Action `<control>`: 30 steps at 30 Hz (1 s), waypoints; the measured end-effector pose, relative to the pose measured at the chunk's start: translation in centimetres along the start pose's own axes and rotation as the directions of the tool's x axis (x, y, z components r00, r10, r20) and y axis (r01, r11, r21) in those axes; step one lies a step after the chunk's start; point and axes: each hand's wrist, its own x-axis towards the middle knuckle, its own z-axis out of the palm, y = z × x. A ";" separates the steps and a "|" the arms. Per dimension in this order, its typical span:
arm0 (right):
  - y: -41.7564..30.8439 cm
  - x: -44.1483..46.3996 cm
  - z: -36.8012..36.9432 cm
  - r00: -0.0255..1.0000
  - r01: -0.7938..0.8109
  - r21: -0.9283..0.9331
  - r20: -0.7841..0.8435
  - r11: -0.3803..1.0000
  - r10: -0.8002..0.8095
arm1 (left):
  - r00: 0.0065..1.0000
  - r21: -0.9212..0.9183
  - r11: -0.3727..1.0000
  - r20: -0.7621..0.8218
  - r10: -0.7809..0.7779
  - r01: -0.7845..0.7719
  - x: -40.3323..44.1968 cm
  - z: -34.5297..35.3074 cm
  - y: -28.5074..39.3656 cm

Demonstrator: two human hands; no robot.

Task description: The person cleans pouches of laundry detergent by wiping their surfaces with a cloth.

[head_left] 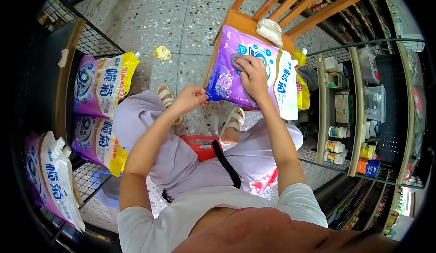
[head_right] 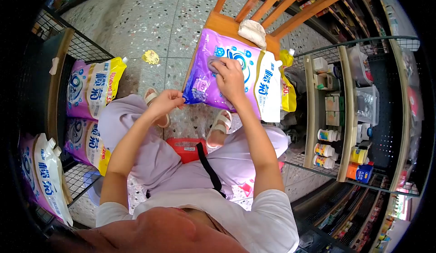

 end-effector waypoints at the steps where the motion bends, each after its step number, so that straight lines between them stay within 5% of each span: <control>1: -0.5 -0.4 -0.1 1.000 -0.001 0.005 0.001 1.000 0.001 | 1.000 -0.004 1.000 0.003 0.002 -0.002 0.0 0.0 0.0; 18: -5.8 -7.1 -1.0 0.998 -0.010 0.082 -0.057 0.997 0.014 | 0.999 0.057 0.998 -0.023 -0.029 0.030 -0.1 0.0 0.4; 30: -8.4 -12.9 0.9 0.992 -0.120 0.076 0.053 0.990 0.116 | 0.999 0.031 0.999 -0.029 -0.034 0.035 -0.4 0.0 0.7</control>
